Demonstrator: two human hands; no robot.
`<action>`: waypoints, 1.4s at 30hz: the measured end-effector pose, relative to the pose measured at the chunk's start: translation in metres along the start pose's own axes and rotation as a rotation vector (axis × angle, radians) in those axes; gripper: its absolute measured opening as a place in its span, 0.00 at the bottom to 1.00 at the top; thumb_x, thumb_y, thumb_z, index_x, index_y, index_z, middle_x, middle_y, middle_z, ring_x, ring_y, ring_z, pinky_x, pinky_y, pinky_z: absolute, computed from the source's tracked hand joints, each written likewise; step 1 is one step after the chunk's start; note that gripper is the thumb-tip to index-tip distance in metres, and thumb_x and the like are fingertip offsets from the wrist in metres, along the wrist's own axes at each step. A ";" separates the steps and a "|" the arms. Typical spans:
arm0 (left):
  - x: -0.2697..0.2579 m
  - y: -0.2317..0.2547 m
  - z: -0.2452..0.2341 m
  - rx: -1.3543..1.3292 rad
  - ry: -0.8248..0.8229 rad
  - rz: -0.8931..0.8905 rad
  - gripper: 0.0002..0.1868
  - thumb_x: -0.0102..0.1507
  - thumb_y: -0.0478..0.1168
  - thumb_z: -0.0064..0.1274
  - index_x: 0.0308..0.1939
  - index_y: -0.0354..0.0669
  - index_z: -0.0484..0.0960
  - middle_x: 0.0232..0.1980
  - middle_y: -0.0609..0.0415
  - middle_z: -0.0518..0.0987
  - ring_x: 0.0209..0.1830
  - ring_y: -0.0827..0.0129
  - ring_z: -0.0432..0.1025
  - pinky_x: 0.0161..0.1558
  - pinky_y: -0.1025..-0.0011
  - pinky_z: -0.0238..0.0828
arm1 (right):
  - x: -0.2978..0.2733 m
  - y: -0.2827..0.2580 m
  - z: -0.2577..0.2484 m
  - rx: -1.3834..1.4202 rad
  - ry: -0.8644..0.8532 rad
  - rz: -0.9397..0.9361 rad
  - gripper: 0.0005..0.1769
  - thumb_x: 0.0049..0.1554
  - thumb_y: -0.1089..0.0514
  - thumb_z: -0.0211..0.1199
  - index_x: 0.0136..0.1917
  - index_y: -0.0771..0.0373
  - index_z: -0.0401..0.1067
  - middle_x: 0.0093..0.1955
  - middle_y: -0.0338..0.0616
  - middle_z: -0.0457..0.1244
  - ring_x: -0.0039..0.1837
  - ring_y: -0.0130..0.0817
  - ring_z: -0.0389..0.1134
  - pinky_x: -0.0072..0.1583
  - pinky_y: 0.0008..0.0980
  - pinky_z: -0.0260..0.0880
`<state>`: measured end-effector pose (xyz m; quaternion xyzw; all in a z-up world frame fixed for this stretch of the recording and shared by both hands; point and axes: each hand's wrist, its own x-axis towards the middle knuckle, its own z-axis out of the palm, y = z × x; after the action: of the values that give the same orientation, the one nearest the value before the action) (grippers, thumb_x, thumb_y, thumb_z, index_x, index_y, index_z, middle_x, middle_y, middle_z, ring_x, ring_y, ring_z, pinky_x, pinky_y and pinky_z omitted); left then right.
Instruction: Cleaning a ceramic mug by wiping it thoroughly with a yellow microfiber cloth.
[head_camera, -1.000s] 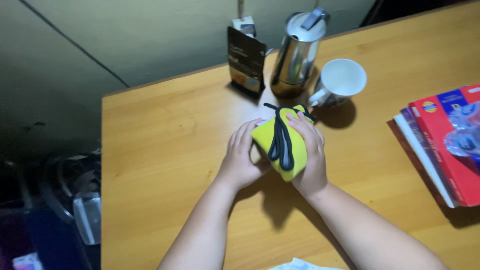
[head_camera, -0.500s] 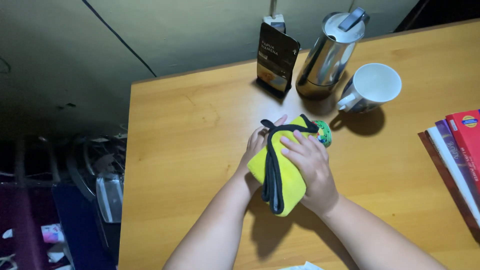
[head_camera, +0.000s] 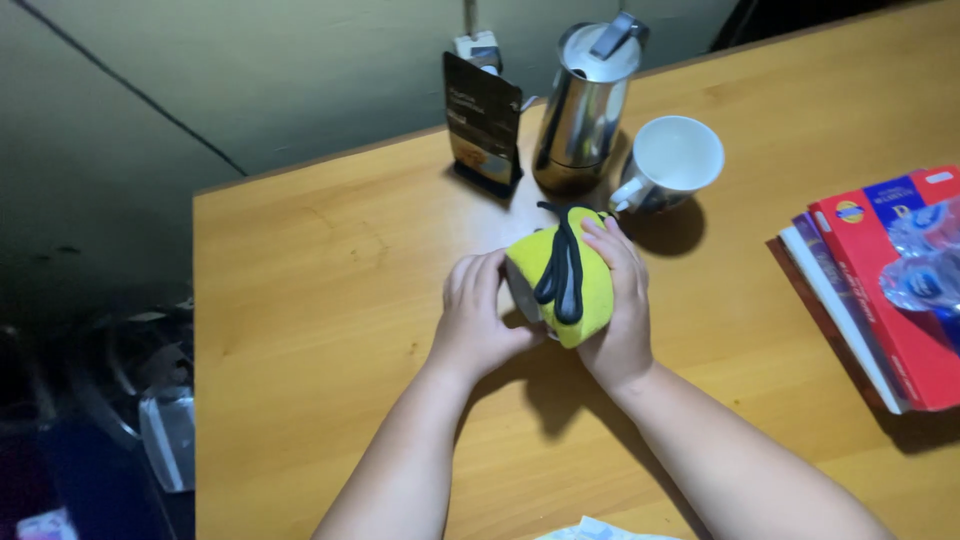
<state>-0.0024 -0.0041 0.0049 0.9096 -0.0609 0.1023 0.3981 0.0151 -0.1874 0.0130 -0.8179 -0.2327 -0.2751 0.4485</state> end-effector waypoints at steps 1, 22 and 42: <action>0.000 0.001 0.000 0.006 0.010 -0.008 0.50 0.42 0.52 0.73 0.65 0.43 0.70 0.62 0.49 0.74 0.68 0.50 0.64 0.70 0.54 0.58 | 0.001 -0.004 -0.002 0.011 -0.005 -0.006 0.36 0.55 0.60 0.71 0.72 0.64 0.60 0.76 0.55 0.59 0.80 0.60 0.57 0.81 0.49 0.54; 0.001 -0.011 0.011 -0.402 -0.023 -0.029 0.53 0.42 0.44 0.77 0.67 0.37 0.65 0.60 0.45 0.78 0.60 0.57 0.76 0.63 0.64 0.73 | 0.001 0.002 -0.005 0.051 -0.011 -0.040 0.40 0.52 0.56 0.73 0.72 0.64 0.57 0.73 0.56 0.59 0.79 0.59 0.57 0.80 0.52 0.54; -0.001 -0.010 0.005 -0.156 -0.060 -0.015 0.31 0.58 0.42 0.68 0.62 0.40 0.73 0.60 0.45 0.78 0.63 0.54 0.73 0.62 0.61 0.72 | -0.004 -0.013 -0.001 0.014 -0.170 -0.185 0.31 0.54 0.57 0.70 0.67 0.62 0.63 0.72 0.53 0.62 0.77 0.56 0.60 0.79 0.56 0.50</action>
<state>-0.0007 -0.0013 -0.0056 0.8788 -0.0737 0.0669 0.4667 0.0039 -0.1824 0.0190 -0.8102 -0.3463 -0.2433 0.4055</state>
